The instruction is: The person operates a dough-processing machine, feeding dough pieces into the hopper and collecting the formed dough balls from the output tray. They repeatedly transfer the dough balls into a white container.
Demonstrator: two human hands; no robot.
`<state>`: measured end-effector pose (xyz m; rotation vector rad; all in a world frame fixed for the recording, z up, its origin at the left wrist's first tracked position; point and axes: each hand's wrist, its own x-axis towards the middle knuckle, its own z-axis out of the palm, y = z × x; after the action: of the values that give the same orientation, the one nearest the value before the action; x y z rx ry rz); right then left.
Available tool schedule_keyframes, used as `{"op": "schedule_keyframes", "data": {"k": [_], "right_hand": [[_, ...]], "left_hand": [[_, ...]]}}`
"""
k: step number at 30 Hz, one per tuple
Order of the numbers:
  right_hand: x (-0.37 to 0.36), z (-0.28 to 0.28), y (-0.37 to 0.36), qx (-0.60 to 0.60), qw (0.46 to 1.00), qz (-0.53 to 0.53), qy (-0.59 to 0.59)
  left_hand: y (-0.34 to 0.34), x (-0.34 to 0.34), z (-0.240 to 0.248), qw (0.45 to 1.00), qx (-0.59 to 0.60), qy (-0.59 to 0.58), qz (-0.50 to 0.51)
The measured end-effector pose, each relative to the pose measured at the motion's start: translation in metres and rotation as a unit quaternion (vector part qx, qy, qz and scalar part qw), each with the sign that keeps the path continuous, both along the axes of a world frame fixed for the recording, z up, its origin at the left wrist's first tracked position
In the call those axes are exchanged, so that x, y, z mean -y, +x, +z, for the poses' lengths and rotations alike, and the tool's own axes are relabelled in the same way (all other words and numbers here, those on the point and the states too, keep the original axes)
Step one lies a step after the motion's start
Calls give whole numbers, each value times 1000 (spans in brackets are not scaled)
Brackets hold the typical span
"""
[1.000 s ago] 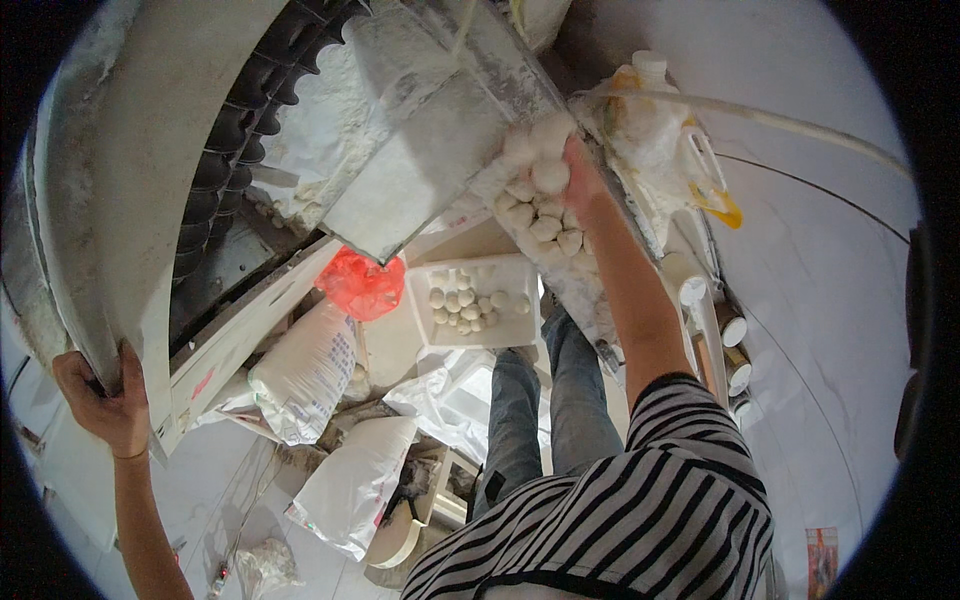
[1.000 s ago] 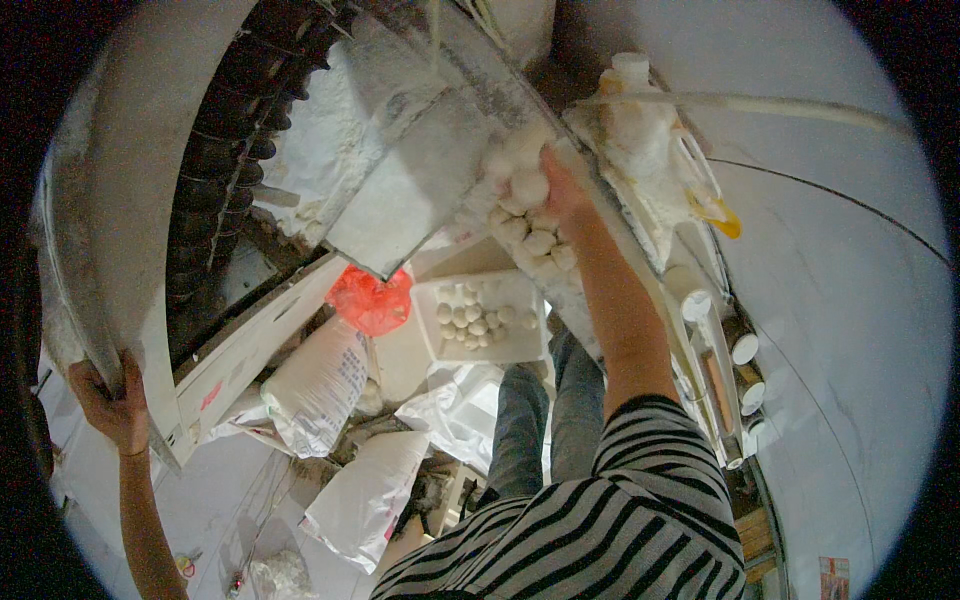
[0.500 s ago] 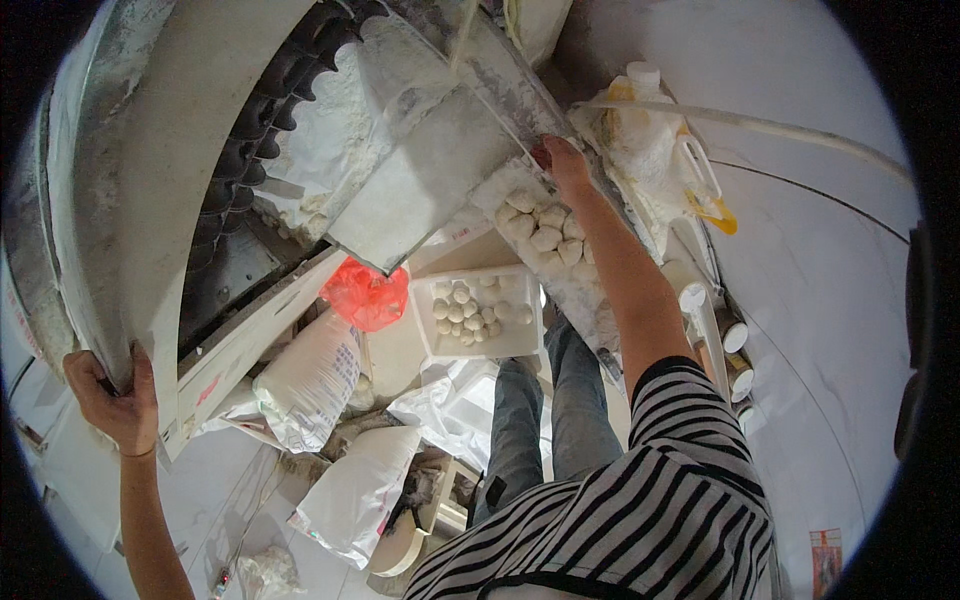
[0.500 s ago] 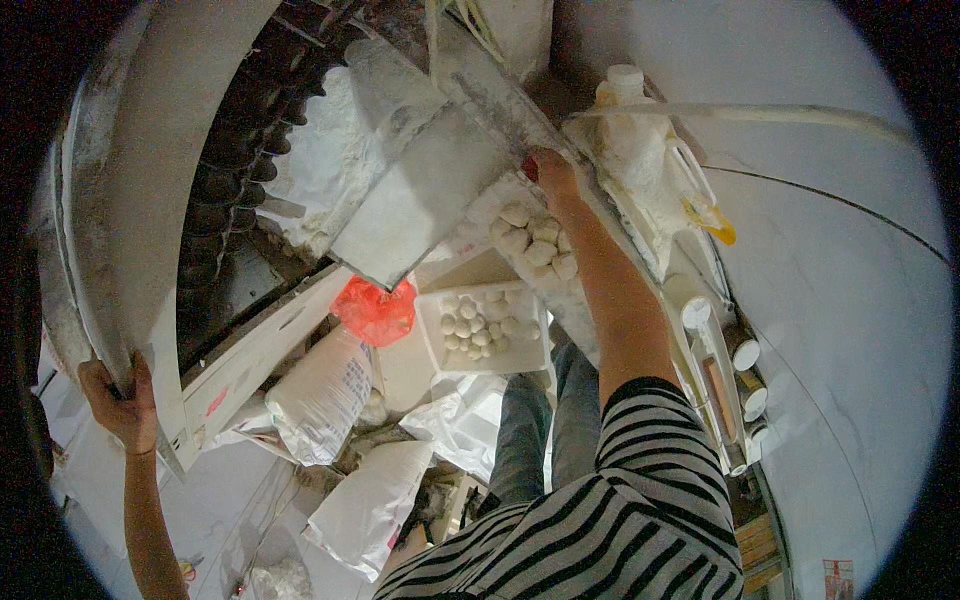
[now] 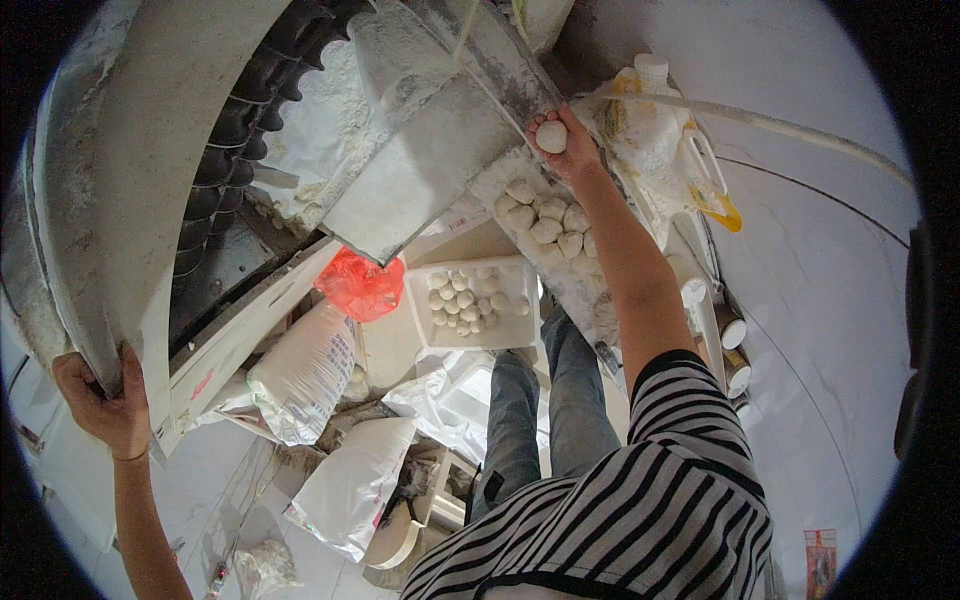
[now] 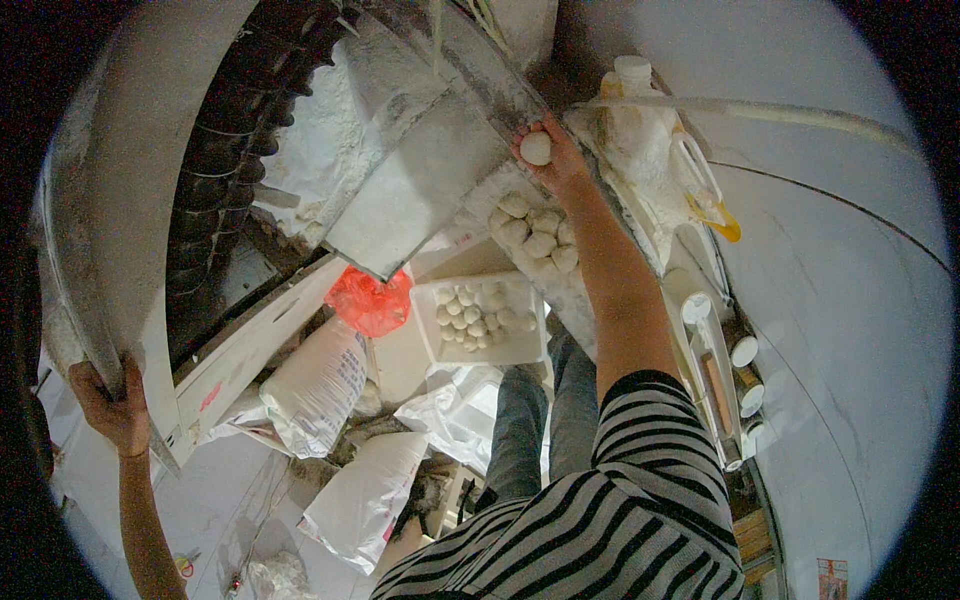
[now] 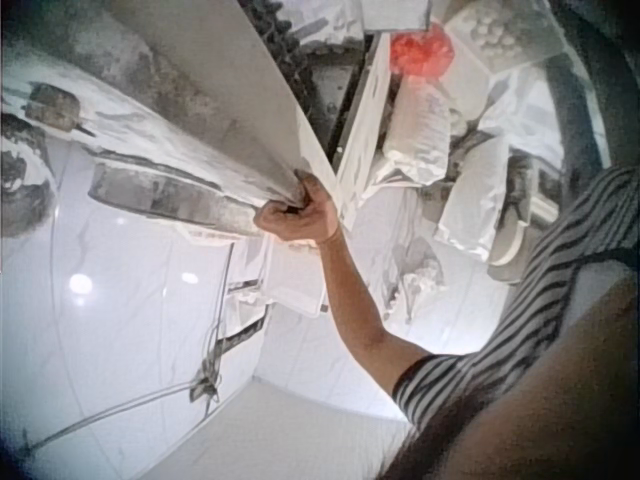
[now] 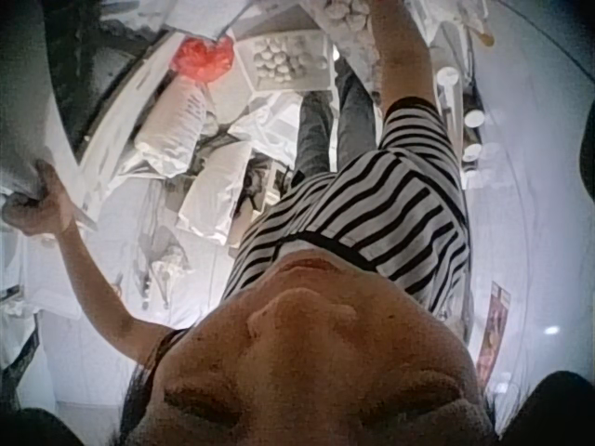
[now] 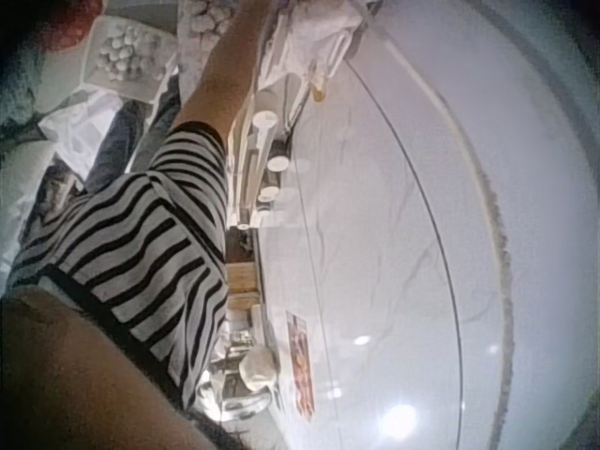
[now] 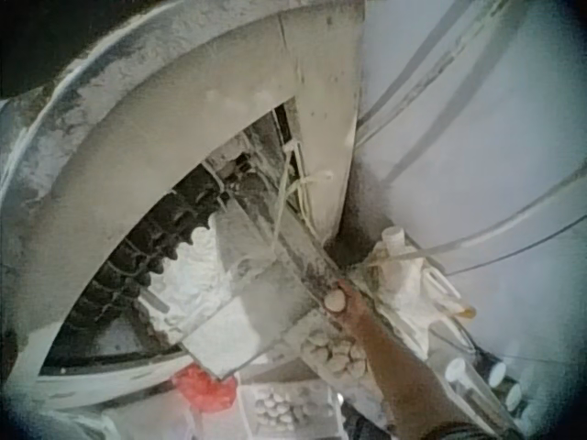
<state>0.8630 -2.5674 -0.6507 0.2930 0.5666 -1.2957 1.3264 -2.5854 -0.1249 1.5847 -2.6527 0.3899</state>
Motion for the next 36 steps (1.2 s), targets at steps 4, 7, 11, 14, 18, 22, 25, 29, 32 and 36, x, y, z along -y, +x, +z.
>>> {"op": "schedule_keyframes", "data": {"k": [4,7,11,14,18,22,25,29,32,36], "right_hand": [[1,-16,-1,1,999,13,-48],[0,-24,-2,-37,999,4,13],[-6,-22,-4,-150,988,43,7],[-8,-16,-2,-172,980,46,94],[-4,-10,1,-198,975,68,76],[-4,-8,-3,-92,994,42,48],[-7,-3,-8,-14,999,46,6],[-8,9,-10,37,995,63,-62],[-9,11,-8,-17,997,68,-43],[-9,-6,-7,-6,999,4,51]], "left_hand": [[1,0,0,1000,-16,1,-17],[2,1,2,1000,7,-4,-26],[3,1,2,1000,-1,-1,-11],[5,0,1,1000,-10,8,2],[6,-1,2,1000,5,9,9],[3,1,2,1000,10,6,-7],[-2,1,0,1000,11,5,-6],[-7,0,-2,1000,5,2,-5],[-8,1,-2,1000,-2,1,-10],[-7,2,-1,1000,1,7,-29]]}}
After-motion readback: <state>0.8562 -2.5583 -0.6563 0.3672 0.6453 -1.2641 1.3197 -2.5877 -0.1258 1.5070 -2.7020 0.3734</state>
